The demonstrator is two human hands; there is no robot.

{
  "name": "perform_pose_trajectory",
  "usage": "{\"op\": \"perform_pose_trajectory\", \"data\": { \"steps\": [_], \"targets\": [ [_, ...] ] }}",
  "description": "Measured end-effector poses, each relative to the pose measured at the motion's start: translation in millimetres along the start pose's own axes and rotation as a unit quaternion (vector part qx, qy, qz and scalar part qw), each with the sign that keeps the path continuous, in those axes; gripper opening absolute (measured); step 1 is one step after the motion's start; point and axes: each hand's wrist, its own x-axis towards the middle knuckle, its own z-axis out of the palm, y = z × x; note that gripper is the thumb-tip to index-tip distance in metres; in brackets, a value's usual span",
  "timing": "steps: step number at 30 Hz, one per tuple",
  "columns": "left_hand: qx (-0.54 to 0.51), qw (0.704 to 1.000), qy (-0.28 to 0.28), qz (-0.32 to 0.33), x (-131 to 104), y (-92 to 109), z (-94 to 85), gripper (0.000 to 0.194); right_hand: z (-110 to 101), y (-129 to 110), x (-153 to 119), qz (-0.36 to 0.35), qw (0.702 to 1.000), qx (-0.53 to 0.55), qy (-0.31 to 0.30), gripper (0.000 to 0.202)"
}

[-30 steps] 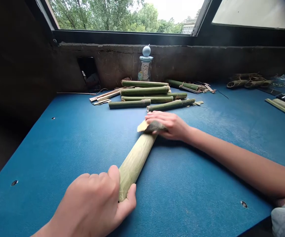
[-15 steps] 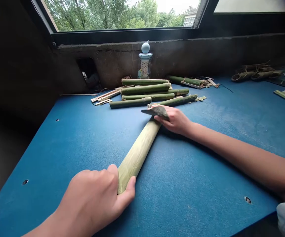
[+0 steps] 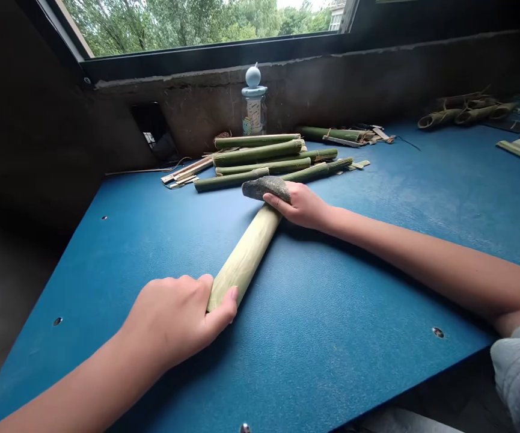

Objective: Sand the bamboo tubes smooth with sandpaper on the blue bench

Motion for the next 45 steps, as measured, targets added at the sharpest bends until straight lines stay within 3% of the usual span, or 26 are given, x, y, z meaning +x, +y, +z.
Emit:
{"op": "perform_pose_trajectory", "data": {
  "steps": [2, 6, 7, 9, 11, 14, 15, 17, 20, 22, 25, 27, 29, 33, 35, 37, 39, 41, 43, 45],
  "targets": [
    [-0.008, 1.0, 0.001, 0.015, 5, -3, 2.3, 0.061, 1, -11, -2, -0.003, 1.0, -0.011, -0.003, 0.041],
    [-0.02, 0.998, 0.052, 0.034, 14, -8, 14.5, 0.061, 12, -65, -19, -0.198, 0.977, 0.053, -0.052, 0.041],
    [-0.025, 0.997, 0.065, 0.038, 15, -8, 17.2, 0.06, 13, -69, -21, -0.237, 0.967, 0.066, -0.069, 0.043],
    [-0.028, 0.996, 0.078, 0.042, 16, -9, 19.7, 0.059, 11, -53, -21, -0.268, 0.956, 0.074, -0.089, 0.043],
    [-0.025, 0.996, 0.078, 0.04, 16, -9, 18.9, 0.058, 2, -15, -16, -0.223, 0.971, 0.055, -0.069, 0.042],
    [-0.028, 0.994, 0.094, 0.042, 15, -10, 16.4, 0.053, -11, 30, -8, -0.037, 0.999, -0.028, -0.008, 0.04],
    [-0.032, 0.993, 0.101, 0.045, 16, -10, 16.5, 0.052, -13, 29, -7, -0.004, 0.999, -0.041, -0.004, 0.04],
    [-0.046, 0.992, 0.107, 0.058, 17, -12, 18.4, 0.05, -12, 4, -10, -0.027, 0.999, -0.017, -0.018, 0.039],
    [-0.07, 0.987, 0.124, 0.07, 20, -15, 22.9, 0.051, -1, -54, -17, -0.193, 0.975, 0.08, -0.079, 0.035],
    [-0.072, 0.987, 0.127, 0.063, 22, -16, 24.3, 0.053, 5, -68, -17, -0.249, 0.959, 0.096, -0.094, 0.034],
    [-0.052, 0.994, 0.087, 0.049, 23, -17, 23.0, 0.053, 3, -29, -9, -0.183, 0.981, 0.042, -0.042, 0.039],
    [-0.028, 0.995, 0.085, 0.053, 23, -18, 21.2, 0.053, -6, 10, -5, -0.038, 0.999, -0.03, -0.01, 0.041],
    [0.015, 0.987, 0.144, 0.066, 23, -21, 19.5, 0.052, -15, 36, -5, 0.049, 0.996, -0.071, -0.014, 0.043],
    [0.139, 0.936, 0.312, 0.091, 18, -21, 16.2, 0.034, -21, 44, -10, 0.024, 0.997, -0.07, -0.008, 0.042],
    [0.191, 0.914, 0.346, 0.094, 13, -15, 15.6, 0.026, -20, 44, -10, 0.022, 0.998, -0.066, 0.003, 0.042],
    [0.228, 0.908, 0.341, 0.081, 9, -7, 16.2, 0.032, -19, 45, -8, 0.038, 0.997, -0.061, 0.006, 0.041],
    [0.245, 0.911, 0.324, 0.068, 7, 1, 17.8, 0.043, -19, 38, -6, 0.071, 0.996, -0.059, 0.009, 0.04],
    [0.245, 0.911, 0.323, 0.077, 7, 5, 19.5, 0.045, -17, 14, -8, 0.081, 0.996, -0.047, 0.008, 0.038],
    [0.234, 0.908, 0.336, 0.09, 8, 6, 20.9, 0.038, -13, -23, -14, 0.014, 1.0, -0.008, -0.007, 0.035],
    [0.225, 0.908, 0.344, 0.078, 8, 3, 21.6, 0.032, -7, -55, -22, -0.132, 0.99, 0.047, -0.028, 0.036]
  ]
}}
